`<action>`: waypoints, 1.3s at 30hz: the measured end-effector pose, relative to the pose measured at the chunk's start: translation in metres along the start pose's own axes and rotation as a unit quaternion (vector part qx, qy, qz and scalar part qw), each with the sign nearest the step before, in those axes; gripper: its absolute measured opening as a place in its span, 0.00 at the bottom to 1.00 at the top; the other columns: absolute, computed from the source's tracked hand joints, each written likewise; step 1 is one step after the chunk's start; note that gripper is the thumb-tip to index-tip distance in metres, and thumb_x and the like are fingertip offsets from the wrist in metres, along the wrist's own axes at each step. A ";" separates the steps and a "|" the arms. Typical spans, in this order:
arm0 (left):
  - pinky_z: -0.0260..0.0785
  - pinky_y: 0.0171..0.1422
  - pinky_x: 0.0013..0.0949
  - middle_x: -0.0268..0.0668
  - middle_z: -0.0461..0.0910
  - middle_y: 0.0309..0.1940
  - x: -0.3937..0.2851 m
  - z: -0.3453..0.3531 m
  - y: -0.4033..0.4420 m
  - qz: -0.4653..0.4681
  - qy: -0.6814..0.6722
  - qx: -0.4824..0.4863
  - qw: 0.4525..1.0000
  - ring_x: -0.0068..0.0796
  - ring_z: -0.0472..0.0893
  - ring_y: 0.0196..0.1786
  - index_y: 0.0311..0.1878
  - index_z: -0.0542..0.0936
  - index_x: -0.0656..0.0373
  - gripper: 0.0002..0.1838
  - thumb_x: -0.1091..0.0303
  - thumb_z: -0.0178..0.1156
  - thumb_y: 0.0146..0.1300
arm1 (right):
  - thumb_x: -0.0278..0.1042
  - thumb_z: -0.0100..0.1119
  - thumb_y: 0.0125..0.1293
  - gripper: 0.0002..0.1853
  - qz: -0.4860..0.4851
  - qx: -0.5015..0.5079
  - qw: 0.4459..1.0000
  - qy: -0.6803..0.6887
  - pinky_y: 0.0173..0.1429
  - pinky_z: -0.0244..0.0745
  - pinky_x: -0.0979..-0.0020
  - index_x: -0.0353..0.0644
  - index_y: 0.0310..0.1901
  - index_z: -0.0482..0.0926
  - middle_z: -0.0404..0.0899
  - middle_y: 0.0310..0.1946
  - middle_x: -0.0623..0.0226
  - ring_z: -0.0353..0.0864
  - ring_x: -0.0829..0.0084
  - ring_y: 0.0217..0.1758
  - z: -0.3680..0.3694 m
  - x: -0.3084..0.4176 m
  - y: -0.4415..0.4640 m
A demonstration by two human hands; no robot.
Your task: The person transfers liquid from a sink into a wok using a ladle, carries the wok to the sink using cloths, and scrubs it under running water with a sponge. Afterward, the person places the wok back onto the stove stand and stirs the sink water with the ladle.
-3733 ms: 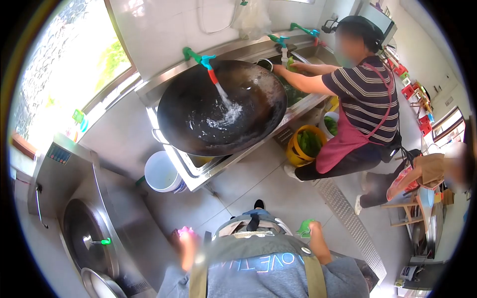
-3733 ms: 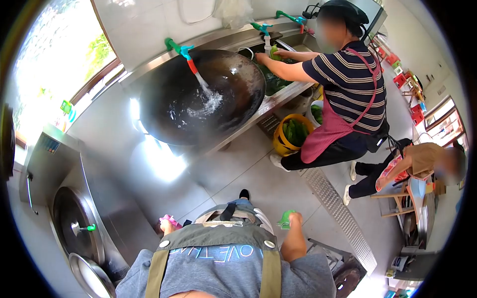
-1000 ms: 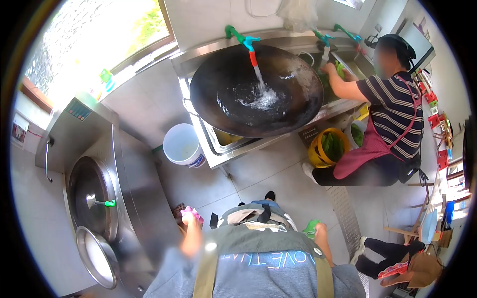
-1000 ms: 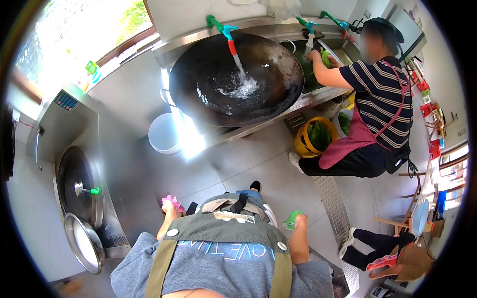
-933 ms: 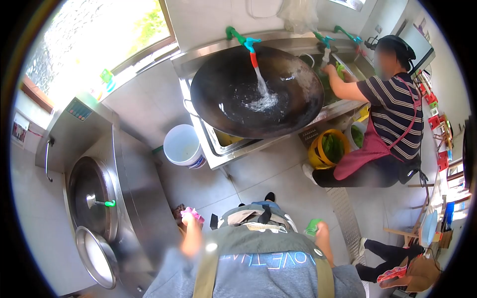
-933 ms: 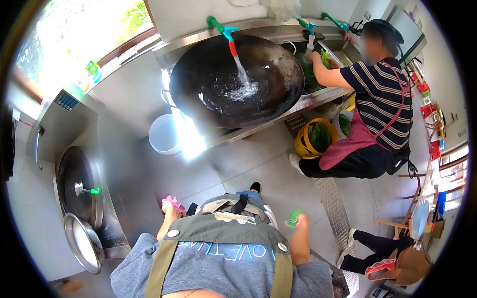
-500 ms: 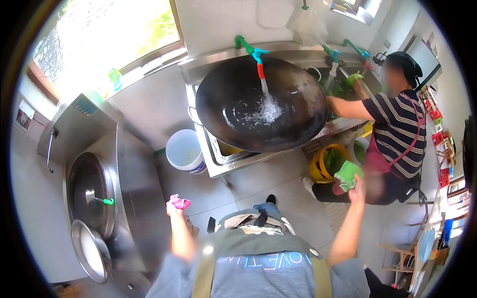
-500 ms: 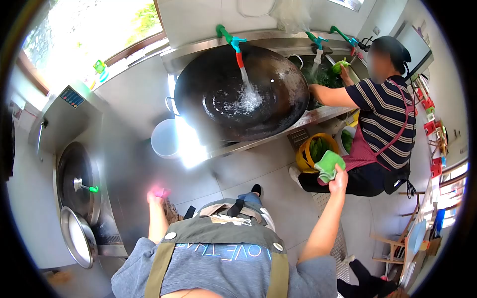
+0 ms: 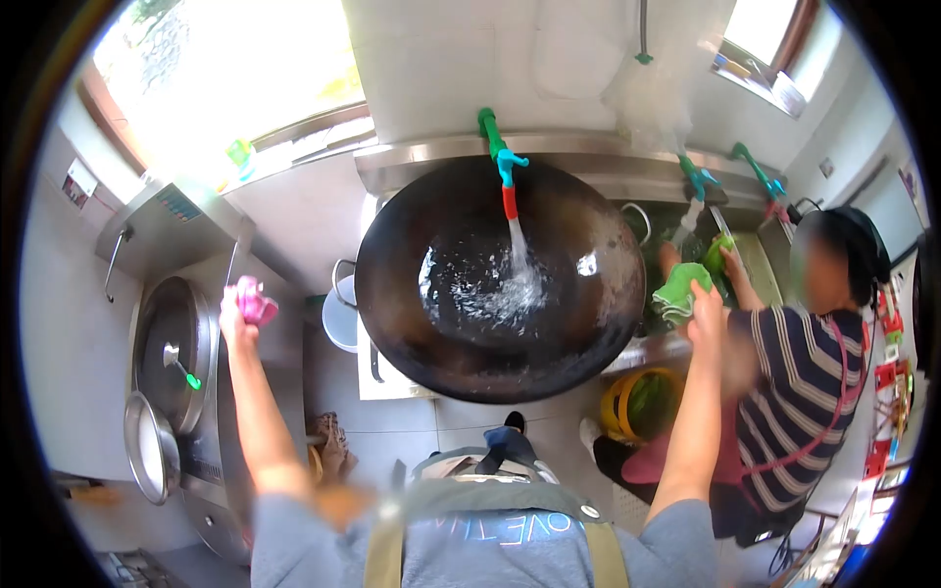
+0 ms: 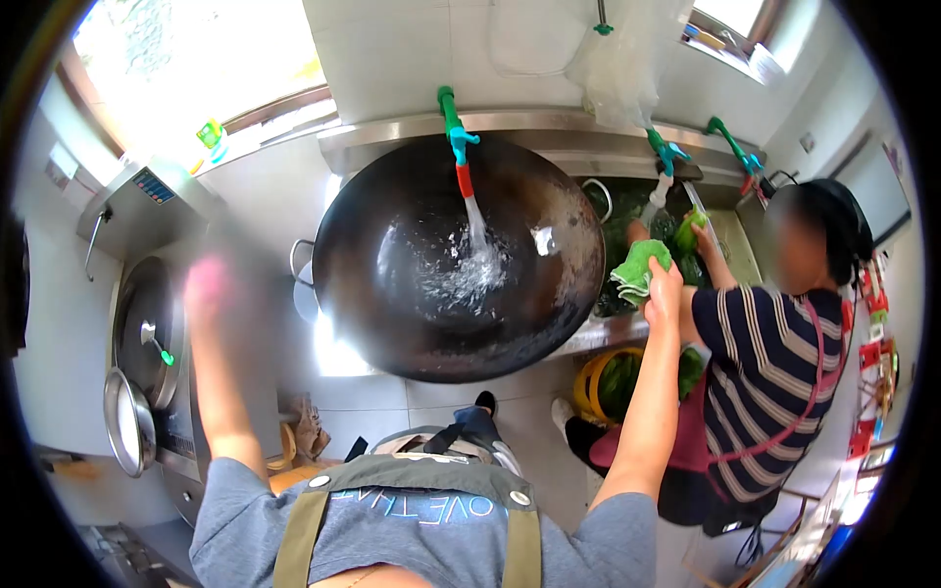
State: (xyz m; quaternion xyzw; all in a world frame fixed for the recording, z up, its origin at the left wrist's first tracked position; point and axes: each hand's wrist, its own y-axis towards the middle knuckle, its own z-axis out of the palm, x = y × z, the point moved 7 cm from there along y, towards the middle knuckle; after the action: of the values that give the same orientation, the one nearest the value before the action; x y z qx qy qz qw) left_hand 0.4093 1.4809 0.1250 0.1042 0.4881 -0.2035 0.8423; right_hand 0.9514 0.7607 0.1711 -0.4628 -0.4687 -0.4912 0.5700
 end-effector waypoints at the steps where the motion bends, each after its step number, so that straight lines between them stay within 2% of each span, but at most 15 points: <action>1: 0.74 0.34 0.38 0.38 0.76 0.33 -0.016 0.063 -0.007 0.005 -0.001 -0.019 1.000 0.30 0.78 0.33 0.41 0.71 0.59 0.12 0.63 0.53 0.58 | 0.25 0.48 0.59 0.12 -0.007 -0.001 1.000 -0.009 0.43 0.69 0.74 0.32 0.44 0.70 0.75 0.37 0.64 0.74 0.73 0.38 0.006 0.003 0.020; 5: 0.73 0.34 0.34 0.38 0.76 0.33 0.016 0.236 0.013 -0.089 0.049 0.042 0.994 0.28 0.77 0.32 0.42 0.71 0.60 0.13 0.65 0.56 0.55 | 0.26 0.49 0.58 0.11 -0.024 -0.007 0.999 -0.041 0.42 0.68 0.75 0.33 0.43 0.72 0.75 0.35 0.66 0.74 0.75 0.38 0.021 -0.002 0.094; 9: 0.73 0.33 0.31 0.38 0.76 0.32 0.095 0.369 0.060 -0.063 0.324 0.134 0.934 0.26 0.77 0.30 0.42 0.70 0.62 0.10 0.74 0.49 0.56 | 0.30 0.51 0.56 0.12 -0.078 -0.083 0.962 -0.249 0.46 0.64 0.72 0.34 0.41 0.72 0.72 0.37 0.64 0.70 0.72 0.43 0.015 -0.029 0.161; 10: 0.72 0.29 0.29 0.38 0.76 0.28 0.112 0.407 0.044 -0.101 0.201 0.144 0.964 0.25 0.76 0.26 0.38 0.73 0.61 0.08 0.76 0.51 0.54 | 0.31 0.52 0.56 0.13 -0.078 -0.095 0.951 -0.283 0.46 0.63 0.71 0.34 0.41 0.72 0.71 0.37 0.64 0.70 0.73 0.43 0.018 -0.027 0.163; 12: 0.70 0.27 0.27 0.36 0.76 0.22 0.144 0.454 0.033 -0.056 0.284 0.061 0.955 0.25 0.76 0.23 0.30 0.75 0.61 0.05 0.75 0.59 0.47 | 0.32 0.52 0.55 0.13 -0.076 -0.120 0.926 -0.351 0.46 0.62 0.70 0.34 0.41 0.71 0.69 0.37 0.63 0.68 0.73 0.43 0.025 -0.021 0.165; 14: 0.70 0.28 0.25 0.37 0.78 0.20 0.184 0.483 0.034 -0.037 0.422 0.059 0.904 0.20 0.77 0.24 0.22 0.77 0.60 0.11 0.62 0.60 0.50 | 0.30 0.51 0.56 0.13 -0.031 -0.100 0.942 -0.320 0.43 0.63 0.71 0.34 0.42 0.71 0.70 0.34 0.65 0.69 0.74 0.40 0.041 -0.006 0.148; 15: 0.70 0.30 0.27 0.39 0.78 0.19 0.179 0.509 0.004 -0.052 0.440 0.051 0.895 0.22 0.78 0.25 0.18 0.77 0.61 0.18 0.53 0.61 0.49 | 0.27 0.48 0.57 0.12 0.014 0.000 0.996 -0.085 0.37 0.65 0.73 0.35 0.43 0.71 0.71 0.31 0.67 0.71 0.75 0.34 0.043 -0.041 0.168; 18: 0.70 0.29 0.28 0.36 0.76 0.18 0.206 0.532 0.004 -0.007 0.593 0.015 0.805 0.26 0.77 0.22 0.25 0.75 0.62 0.28 0.43 0.66 0.37 | 0.25 0.46 0.58 0.11 0.048 0.002 0.997 -0.058 0.34 0.65 0.75 0.35 0.43 0.71 0.73 0.30 0.68 0.71 0.76 0.31 0.054 -0.051 0.174; 21: 0.71 0.31 0.31 0.39 0.77 0.21 0.200 0.557 -0.018 0.076 0.652 0.022 0.754 0.31 0.78 0.25 0.27 0.73 0.64 0.31 0.42 0.65 0.35 | 0.26 0.47 0.58 0.12 0.019 0.020 0.994 -0.106 0.39 0.65 0.74 0.34 0.43 0.71 0.73 0.34 0.66 0.71 0.76 0.35 0.059 -0.056 0.181; 24: 0.71 0.33 0.32 0.42 0.77 0.23 0.213 0.559 -0.007 0.064 0.697 0.043 0.713 0.35 0.78 0.26 0.28 0.71 0.65 0.27 0.48 0.65 0.37 | 0.28 0.48 0.59 0.12 0.029 0.051 0.988 -0.145 0.41 0.64 0.74 0.34 0.44 0.71 0.74 0.36 0.66 0.70 0.76 0.37 0.068 -0.051 0.176; 29: 0.71 0.35 0.34 0.46 0.76 0.22 0.214 0.561 -0.005 0.027 0.721 0.162 0.673 0.38 0.78 0.26 0.33 0.72 0.68 0.24 0.57 0.62 0.37 | 0.28 0.48 0.59 0.12 0.052 0.090 0.984 -0.146 0.42 0.65 0.74 0.34 0.44 0.71 0.74 0.36 0.66 0.70 0.76 0.37 0.077 -0.056 0.177; 32: 0.71 0.33 0.34 0.45 0.76 0.23 0.203 0.556 -0.004 0.123 0.729 0.219 0.637 0.35 0.78 0.23 0.38 0.70 0.67 0.25 0.60 0.61 0.39 | 0.28 0.48 0.59 0.13 0.016 0.073 0.962 -0.264 0.43 0.65 0.74 0.35 0.46 0.71 0.74 0.36 0.67 0.71 0.76 0.37 0.086 -0.016 0.150; 34: 0.67 0.22 0.29 0.41 0.74 0.21 0.206 0.550 -0.007 0.050 0.667 0.327 0.668 0.28 0.75 0.16 0.42 0.68 0.67 0.24 0.64 0.59 0.43 | 0.28 0.48 0.59 0.14 0.051 0.107 0.977 -0.179 0.43 0.65 0.74 0.35 0.47 0.71 0.73 0.37 0.67 0.71 0.75 0.37 0.076 -0.059 0.177; 36: 0.66 0.19 0.29 0.41 0.74 0.21 0.207 0.552 0.001 0.073 0.678 0.366 0.634 0.28 0.74 0.16 0.45 0.68 0.65 0.26 0.61 0.61 0.44 | 0.28 0.48 0.59 0.14 0.077 0.135 0.981 -0.114 0.44 0.66 0.74 0.35 0.47 0.71 0.73 0.38 0.67 0.72 0.74 0.38 0.075 -0.076 0.186; 39: 0.66 0.21 0.28 0.38 0.75 0.24 0.190 0.557 -0.012 0.014 0.669 0.329 0.666 0.25 0.74 0.18 0.46 0.69 0.64 0.25 0.58 0.62 0.49 | 0.28 0.48 0.59 0.13 0.111 0.162 0.979 -0.044 0.44 0.68 0.73 0.35 0.46 0.70 0.73 0.39 0.67 0.73 0.73 0.39 0.079 -0.074 0.181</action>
State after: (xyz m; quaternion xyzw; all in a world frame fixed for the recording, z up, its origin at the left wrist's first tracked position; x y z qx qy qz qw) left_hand 0.9223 1.2160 0.2403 0.4896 0.8204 -0.2145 0.2029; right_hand 1.1196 0.8644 0.0966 -0.4342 -0.5124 -0.3215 0.6675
